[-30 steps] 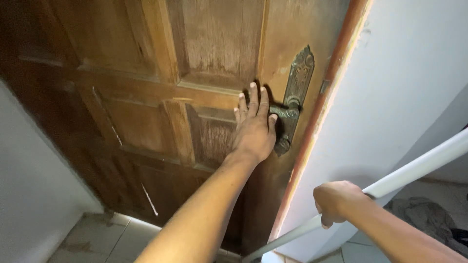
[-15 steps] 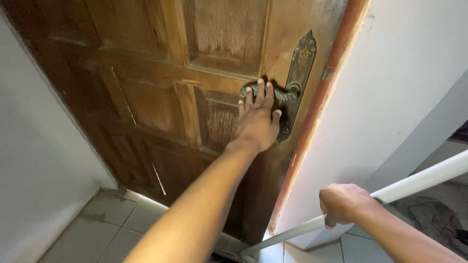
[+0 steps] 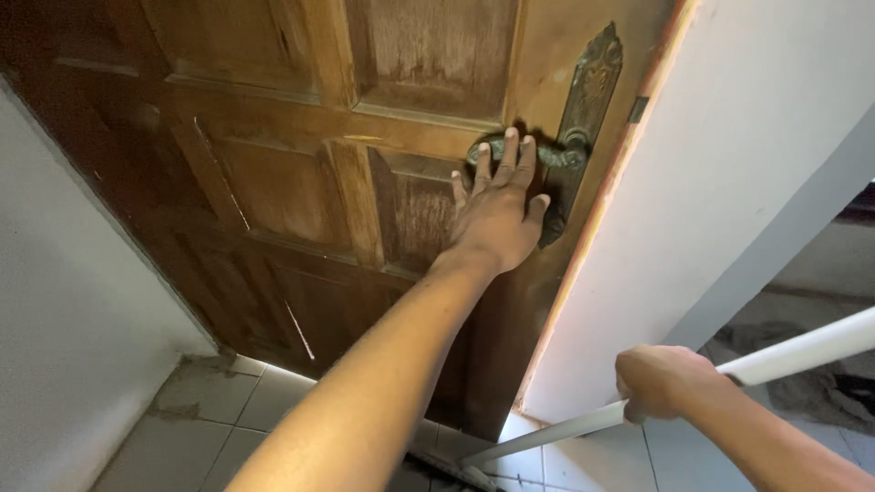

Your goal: Sweep dirt on the tiled floor into a pile and toward a doorway using a broom.

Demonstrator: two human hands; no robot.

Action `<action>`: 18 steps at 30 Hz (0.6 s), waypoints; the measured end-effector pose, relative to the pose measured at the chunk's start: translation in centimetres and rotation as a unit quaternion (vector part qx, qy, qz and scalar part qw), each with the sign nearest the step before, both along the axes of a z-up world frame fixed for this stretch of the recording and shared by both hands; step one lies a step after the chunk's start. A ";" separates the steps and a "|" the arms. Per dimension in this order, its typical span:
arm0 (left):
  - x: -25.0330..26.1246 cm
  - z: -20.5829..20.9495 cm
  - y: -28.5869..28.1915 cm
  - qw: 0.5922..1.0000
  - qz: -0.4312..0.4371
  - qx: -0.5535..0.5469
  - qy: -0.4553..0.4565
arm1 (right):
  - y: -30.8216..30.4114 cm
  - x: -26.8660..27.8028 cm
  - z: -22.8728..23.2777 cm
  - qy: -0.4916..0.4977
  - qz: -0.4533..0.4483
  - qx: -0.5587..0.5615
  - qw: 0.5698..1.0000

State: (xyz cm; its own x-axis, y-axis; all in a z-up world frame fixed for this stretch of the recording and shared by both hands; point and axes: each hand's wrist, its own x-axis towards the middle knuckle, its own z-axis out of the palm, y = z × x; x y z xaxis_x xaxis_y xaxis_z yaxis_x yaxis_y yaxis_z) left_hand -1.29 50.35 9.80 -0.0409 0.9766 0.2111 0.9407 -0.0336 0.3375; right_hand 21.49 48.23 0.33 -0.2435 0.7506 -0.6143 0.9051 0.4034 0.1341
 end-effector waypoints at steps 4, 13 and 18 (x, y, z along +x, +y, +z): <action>-0.7 -0.7 -0.2 0.999 -0.030 0.015 -0.023 | -1.1 -0.4 -1.1 0.010 -0.007 -0.017 1.000; -1.5 -2.7 -2.7 0.997 -0.054 0.009 -0.053 | -4.3 0.0 -5.1 0.039 -0.069 -0.076 0.994; -1.8 -5.9 -7.1 0.994 -0.041 0.015 -0.099 | -6.4 1.1 -9.2 0.057 -0.051 -0.129 0.989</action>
State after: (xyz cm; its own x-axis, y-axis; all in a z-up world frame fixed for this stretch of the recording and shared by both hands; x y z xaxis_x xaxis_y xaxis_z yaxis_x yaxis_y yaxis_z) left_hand -3.05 43.24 3.90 -0.0052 0.9719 0.2353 0.8496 -0.1198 0.5136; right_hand 22.63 41.80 -8.83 -0.2534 0.5968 -0.7614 0.9464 0.3160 -0.0672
